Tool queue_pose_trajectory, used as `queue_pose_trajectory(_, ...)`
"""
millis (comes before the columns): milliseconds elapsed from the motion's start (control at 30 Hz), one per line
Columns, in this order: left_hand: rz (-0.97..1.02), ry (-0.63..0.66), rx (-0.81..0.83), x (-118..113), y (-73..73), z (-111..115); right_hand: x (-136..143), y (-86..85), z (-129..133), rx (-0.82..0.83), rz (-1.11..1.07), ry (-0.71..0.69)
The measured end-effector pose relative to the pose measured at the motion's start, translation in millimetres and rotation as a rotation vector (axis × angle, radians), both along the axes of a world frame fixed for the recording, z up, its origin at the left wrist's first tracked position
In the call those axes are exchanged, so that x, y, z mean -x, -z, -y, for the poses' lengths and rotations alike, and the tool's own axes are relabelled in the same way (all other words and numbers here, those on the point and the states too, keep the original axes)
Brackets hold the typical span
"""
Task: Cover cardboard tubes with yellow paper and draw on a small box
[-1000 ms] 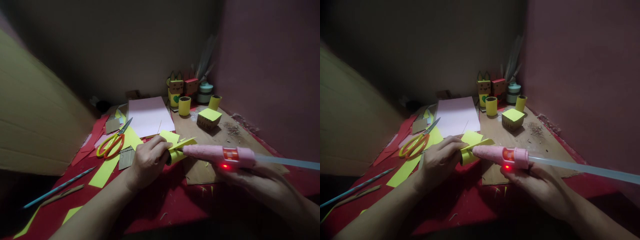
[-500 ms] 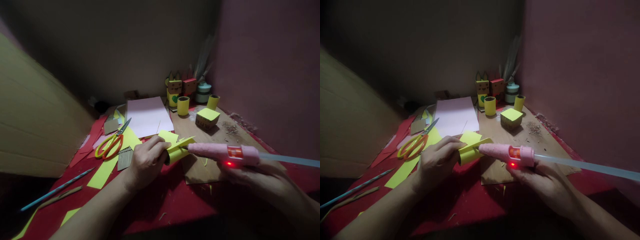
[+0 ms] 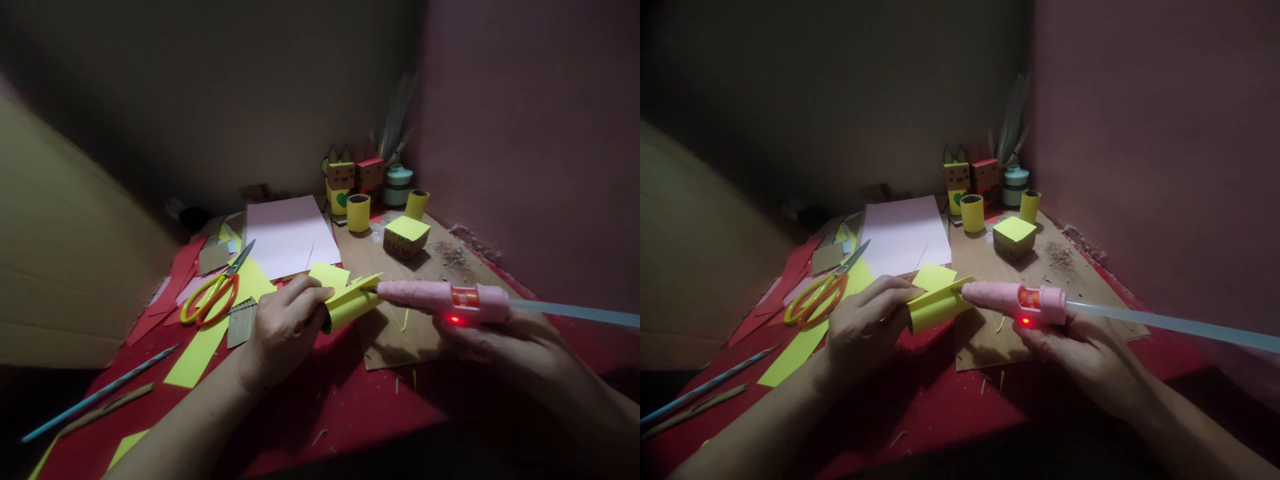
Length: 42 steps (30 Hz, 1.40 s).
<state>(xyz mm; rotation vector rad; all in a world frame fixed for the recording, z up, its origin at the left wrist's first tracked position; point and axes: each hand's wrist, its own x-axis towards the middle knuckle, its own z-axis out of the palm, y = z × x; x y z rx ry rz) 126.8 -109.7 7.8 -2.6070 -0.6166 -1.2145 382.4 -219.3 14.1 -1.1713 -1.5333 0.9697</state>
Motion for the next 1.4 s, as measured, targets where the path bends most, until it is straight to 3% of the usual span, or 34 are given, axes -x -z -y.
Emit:
queue_pose_trajectory(400, -0.001, 0.011, 0.029, 2, 2.2, 0, 6, 3.7, 2, 0.040, 0.024, -0.020)
queue_pose_trajectory(567, -0.020, 0.001, 0.037, 2, -0.2, 2, 8, 7.2, 3, 0.085, 0.003, 0.057)
queue_pose_trajectory(700, -0.016, -0.001, 0.023, 1, -0.2, 1, 6, 4.9, 2, 0.060, 0.013, 0.004)
queue_pose_trajectory(1133, 0.003, -0.006, 0.030, 1, -0.7, 1, -3, 7.3, 5, 0.117, -0.022, 0.050)
queue_pose_trajectory(1400, -0.003, -0.001, 0.028, 1, -3.9, 2, -8, 6.5, 2, 0.051, 0.040, 0.079)
